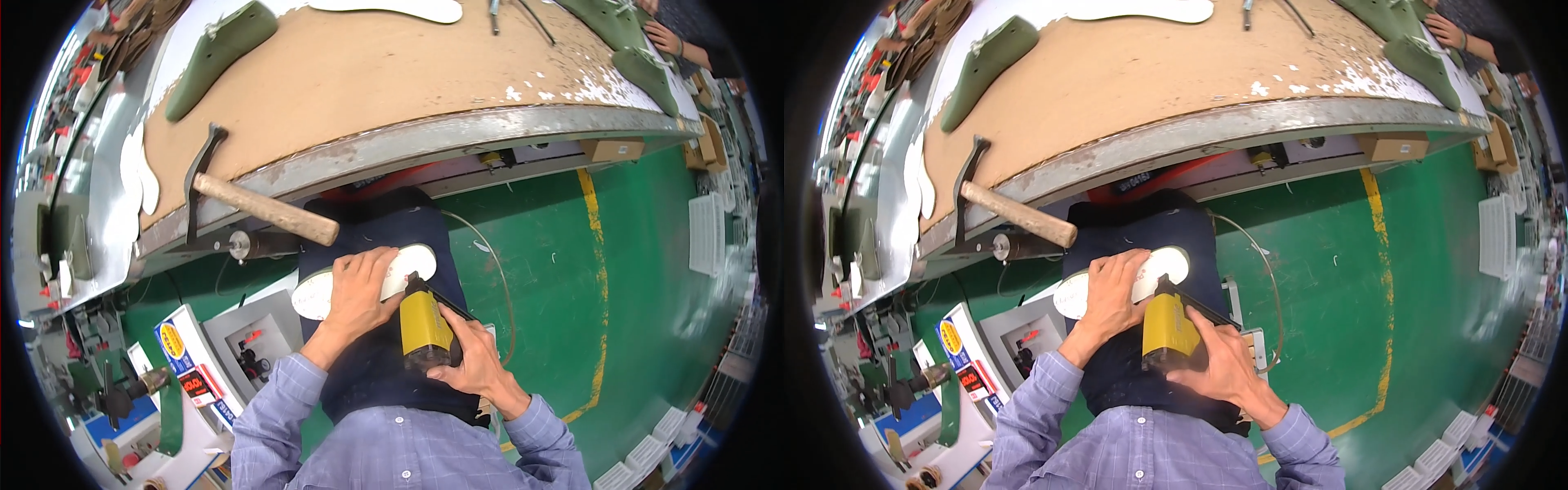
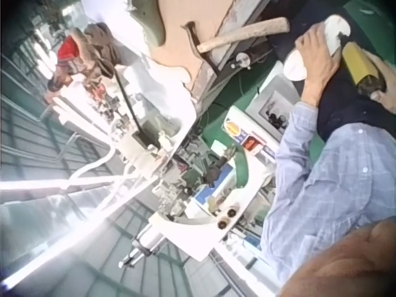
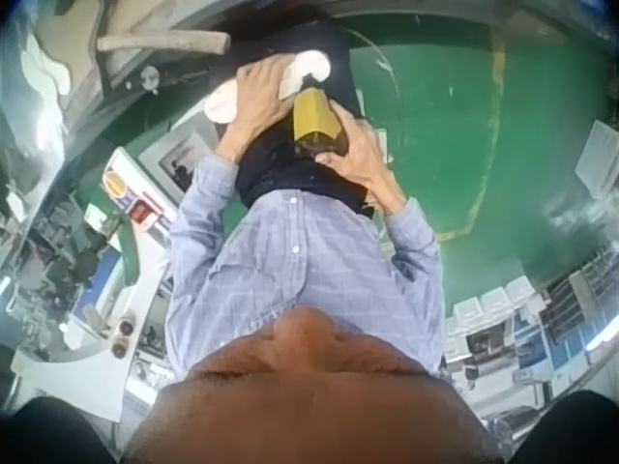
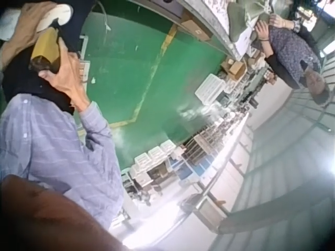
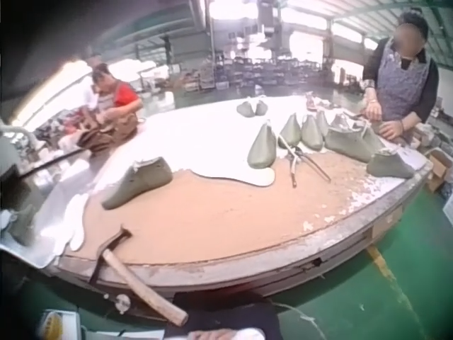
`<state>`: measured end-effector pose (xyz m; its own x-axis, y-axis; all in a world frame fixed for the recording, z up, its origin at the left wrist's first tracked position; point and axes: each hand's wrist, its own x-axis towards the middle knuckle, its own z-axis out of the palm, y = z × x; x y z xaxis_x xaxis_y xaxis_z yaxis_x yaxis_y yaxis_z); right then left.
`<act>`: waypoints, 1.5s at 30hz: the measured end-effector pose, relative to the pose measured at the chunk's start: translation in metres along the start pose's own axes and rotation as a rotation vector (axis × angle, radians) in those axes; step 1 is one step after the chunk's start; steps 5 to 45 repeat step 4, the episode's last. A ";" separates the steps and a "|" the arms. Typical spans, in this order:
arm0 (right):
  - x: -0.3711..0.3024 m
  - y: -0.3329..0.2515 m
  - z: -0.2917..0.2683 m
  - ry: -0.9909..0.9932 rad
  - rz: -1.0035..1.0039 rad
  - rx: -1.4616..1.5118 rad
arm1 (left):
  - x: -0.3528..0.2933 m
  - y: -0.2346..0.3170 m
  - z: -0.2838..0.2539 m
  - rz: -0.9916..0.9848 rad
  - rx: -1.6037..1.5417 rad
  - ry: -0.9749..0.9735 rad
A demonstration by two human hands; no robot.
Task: Tying cords on shoe lasts and stapling insoles to the lasts as part of the footwear assembly process.
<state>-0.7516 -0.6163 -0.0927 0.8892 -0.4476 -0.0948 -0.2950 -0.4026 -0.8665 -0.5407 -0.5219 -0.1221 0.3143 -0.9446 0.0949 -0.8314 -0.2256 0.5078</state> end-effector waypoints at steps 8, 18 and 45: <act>0.008 0.000 0.006 -0.023 0.012 -0.020 | -0.003 -0.003 0.000 -0.013 -0.012 -0.010; 0.008 0.000 0.006 -0.023 0.012 -0.020 | -0.003 -0.003 0.000 -0.013 -0.012 -0.010; 0.008 0.000 0.006 -0.023 0.012 -0.020 | -0.003 -0.003 0.000 -0.013 -0.012 -0.010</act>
